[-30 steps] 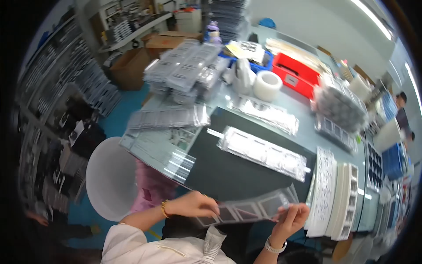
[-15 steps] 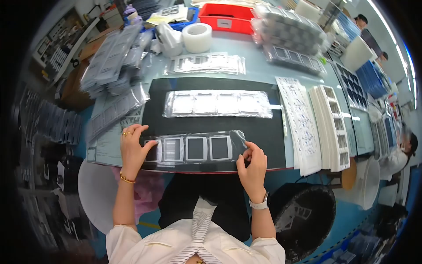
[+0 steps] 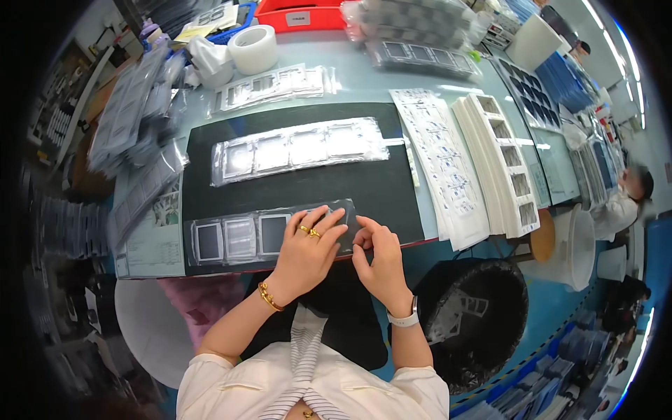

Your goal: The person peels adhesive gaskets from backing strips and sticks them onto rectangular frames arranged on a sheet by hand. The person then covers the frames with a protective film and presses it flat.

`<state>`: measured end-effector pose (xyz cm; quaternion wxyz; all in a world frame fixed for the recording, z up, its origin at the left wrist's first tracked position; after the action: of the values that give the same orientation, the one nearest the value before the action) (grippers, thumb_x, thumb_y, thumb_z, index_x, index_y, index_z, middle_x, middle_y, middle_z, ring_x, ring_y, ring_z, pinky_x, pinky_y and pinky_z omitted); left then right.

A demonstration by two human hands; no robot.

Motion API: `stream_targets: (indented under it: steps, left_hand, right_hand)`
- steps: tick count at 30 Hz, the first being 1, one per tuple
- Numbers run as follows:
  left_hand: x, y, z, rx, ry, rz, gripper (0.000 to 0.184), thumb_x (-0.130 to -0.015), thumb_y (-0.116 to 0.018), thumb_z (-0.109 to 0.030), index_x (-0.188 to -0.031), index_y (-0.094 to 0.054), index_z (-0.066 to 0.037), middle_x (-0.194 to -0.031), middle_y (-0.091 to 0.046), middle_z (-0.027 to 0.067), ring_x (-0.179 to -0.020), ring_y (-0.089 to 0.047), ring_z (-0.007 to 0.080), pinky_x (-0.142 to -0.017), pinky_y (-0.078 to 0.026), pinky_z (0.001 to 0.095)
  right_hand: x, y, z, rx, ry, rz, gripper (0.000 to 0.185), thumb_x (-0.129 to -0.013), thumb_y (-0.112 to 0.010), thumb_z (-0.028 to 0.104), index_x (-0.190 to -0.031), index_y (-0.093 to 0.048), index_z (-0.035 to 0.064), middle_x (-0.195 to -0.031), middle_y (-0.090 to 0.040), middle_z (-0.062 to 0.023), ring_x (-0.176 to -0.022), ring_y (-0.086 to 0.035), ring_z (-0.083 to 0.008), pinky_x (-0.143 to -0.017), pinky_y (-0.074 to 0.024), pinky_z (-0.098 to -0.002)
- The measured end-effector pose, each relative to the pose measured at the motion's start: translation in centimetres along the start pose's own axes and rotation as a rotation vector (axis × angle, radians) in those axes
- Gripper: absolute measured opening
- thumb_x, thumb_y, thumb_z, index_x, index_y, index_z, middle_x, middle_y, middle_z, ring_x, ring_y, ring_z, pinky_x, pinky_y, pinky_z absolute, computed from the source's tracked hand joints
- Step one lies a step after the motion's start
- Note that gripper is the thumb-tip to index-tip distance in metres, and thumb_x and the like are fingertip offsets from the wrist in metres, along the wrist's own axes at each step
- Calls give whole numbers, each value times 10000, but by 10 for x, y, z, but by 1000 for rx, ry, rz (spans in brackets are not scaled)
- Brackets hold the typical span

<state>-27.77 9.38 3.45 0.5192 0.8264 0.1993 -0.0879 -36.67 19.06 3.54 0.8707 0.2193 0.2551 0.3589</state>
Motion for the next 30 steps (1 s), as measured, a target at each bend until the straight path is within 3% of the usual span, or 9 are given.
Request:
stream_targets:
  steps: [3, 6, 10, 11, 17, 18, 21, 24, 30]
  left_hand:
    - [-5, 0, 1, 4, 25, -11, 371, -898, -677, -96, -1268, -651, -102, -1490, -554, 65, -1397, -479, 279, -1181, -301, 535]
    - [-6, 1, -2, 4, 11, 1, 359, -905, -667, -98, -1264, -654, -101, -1494, -554, 69, -1406, -476, 284, -1187, -292, 537]
    - [-5, 6, -9, 264, -8, -103, 258, -823, -757, -66, -1077, -710, -80, -1244, -681, 64, -1183, -615, 286, -1063, -436, 484]
    - [-9, 17, -18, 252, -17, -179, 235, -774, -797, -47, -991, -713, -73, -1080, -708, 42, -1015, -657, 261, -935, -504, 423]
    - [-9, 7, -7, 308, 103, -170, 153, -782, -762, -11, -919, -721, -63, -937, -729, 32, -865, -678, 230, -797, -527, 359]
    - [-10, 7, -5, 325, 116, -171, 143, -783, -757, -7, -912, -724, -61, -932, -731, 36, -860, -680, 234, -788, -530, 360]
    - [-10, 8, -2, 367, 143, -174, 118, -786, -747, 0, -890, -732, -54, -917, -737, 47, -842, -685, 243, -760, -539, 361]
    - [-11, 10, -2, 380, 150, -177, 105, -782, -751, 0, -874, -738, -48, -903, -741, 51, -825, -688, 246, -739, -545, 359]
    - [-8, 8, -2, 360, 147, -168, 106, -773, -770, -13, -866, -746, -58, -900, -741, 43, -826, -686, 236, -738, -540, 356]
  right_hand:
    - [5, 2, -7, -75, -49, 47, 533, -850, -648, -85, -1365, -551, 10, -982, -663, -58, -909, -589, -168, -850, -512, -316]
    - [7, 7, -8, -102, -34, -6, 513, -830, -655, -83, -1327, -576, 16, -984, -671, -47, -873, -610, -207, -852, -485, -339]
    - [11, 7, -16, -185, -37, -43, 492, -839, -668, -80, -1313, -589, 23, -985, -691, -59, -895, -624, -211, -831, -493, -345]
    - [13, 7, -18, -199, -39, -56, 485, -841, -672, -76, -1308, -593, 25, -984, -695, -62, -896, -627, -213, -829, -495, -347]
    - [14, 7, -19, -184, -22, -67, 396, -875, -674, -69, -1254, -586, 3, -989, -708, -87, -904, -678, -187, -826, -542, -321]
    - [14, 7, -17, -161, 1, -60, 365, -892, -669, -68, -1240, -575, -12, -997, -707, -97, -911, -700, -169, -825, -566, -307]
    - [14, 11, -17, -245, -72, -153, 229, -821, -713, -52, -1019, -649, 44, -898, -689, -53, -862, -630, -233, -797, -489, -362]
    - [10, 14, -3, -75, 56, -140, 161, -797, -733, -29, -904, -640, 47, -899, -672, -59, -838, -621, -244, -770, -475, -368]
    - [6, 13, 12, 47, 155, -144, 145, -764, -739, -8, -852, -639, 48, -917, -661, -55, -837, -609, -250, -750, -464, -373]
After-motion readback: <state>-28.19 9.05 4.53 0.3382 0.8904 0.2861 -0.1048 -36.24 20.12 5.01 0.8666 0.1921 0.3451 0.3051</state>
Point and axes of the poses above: each hand's wrist, its own x-axis away from the middle knuckle, its own y-axis out of the back of the hand, z = x × y, the point moved 10 cm from there along -x, towards the middle knuckle
